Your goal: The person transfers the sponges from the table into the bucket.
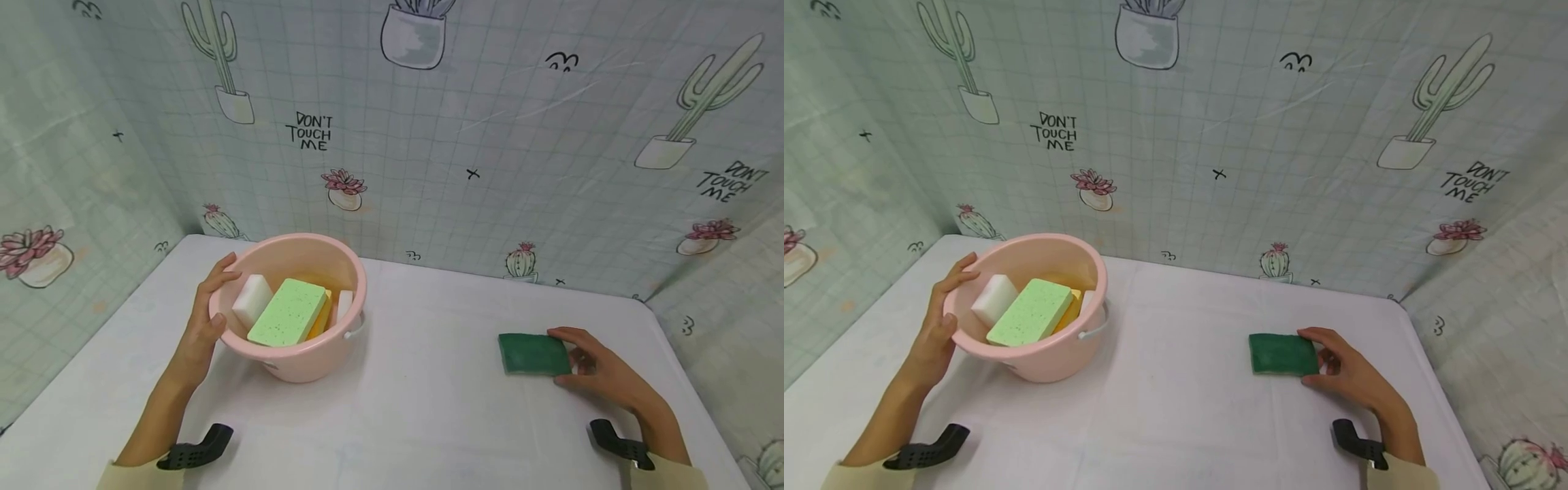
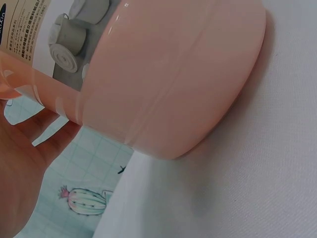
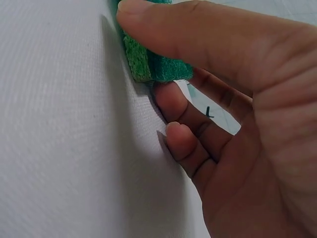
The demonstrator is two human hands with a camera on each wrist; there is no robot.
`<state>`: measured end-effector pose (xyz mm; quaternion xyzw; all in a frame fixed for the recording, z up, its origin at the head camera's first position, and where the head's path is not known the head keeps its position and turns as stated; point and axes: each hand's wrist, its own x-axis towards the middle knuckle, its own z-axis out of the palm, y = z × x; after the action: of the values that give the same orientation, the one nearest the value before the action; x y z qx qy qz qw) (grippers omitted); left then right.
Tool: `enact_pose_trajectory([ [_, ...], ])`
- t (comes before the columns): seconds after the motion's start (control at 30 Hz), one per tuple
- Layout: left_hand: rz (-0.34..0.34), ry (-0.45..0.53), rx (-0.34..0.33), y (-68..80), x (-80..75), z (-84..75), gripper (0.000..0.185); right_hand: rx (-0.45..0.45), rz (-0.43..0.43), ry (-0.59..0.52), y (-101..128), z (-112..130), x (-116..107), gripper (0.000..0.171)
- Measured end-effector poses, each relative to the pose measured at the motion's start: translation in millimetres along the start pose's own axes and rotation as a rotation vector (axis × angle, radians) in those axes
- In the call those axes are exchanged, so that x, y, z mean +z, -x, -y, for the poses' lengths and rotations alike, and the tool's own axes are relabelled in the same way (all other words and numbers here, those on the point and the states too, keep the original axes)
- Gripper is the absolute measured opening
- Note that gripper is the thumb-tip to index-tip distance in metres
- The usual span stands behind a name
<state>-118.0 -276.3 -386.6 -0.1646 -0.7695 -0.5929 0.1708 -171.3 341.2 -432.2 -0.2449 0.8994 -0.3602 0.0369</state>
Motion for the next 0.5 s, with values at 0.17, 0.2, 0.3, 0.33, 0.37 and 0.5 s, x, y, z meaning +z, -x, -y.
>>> enact_pose_trajectory([
  [0.17, -0.003, 0.007, -0.002, 0.6, -0.4, -0.2, 0.055, -0.007, -0.002, -0.009, -0.3, 2.2, 1.1, 0.076],
  [0.2, -0.003, 0.011, -0.005, 0.5, -0.2, -0.5, 0.055, 0.000, -0.004, -0.006, 0.0, 2.2, 1.4, 0.075],
  [0.3, -0.001, 0.012, -0.006, -0.6, -0.1, -0.7, 0.054, 0.022, -0.015, 0.013, 0.4, 0.8, 2.0, 0.074],
  [0.33, 0.000, 0.012, -0.004, -0.9, -0.1, -1.0, 0.054, 0.028, -0.016, 0.023, 0.4, 0.1, 2.1, 0.074],
  [0.37, 0.001, 0.012, -0.001, -1.0, -0.1, -1.1, 0.054, 0.035, -0.020, 0.025, 0.3, -0.7, 2.1, 0.074],
  [0.5, 0.004, 0.009, 0.010, -1.1, 0.6, -2.2, 0.053, 0.053, -0.021, 0.031, 0.2, -2.6, 2.2, 0.072],
])
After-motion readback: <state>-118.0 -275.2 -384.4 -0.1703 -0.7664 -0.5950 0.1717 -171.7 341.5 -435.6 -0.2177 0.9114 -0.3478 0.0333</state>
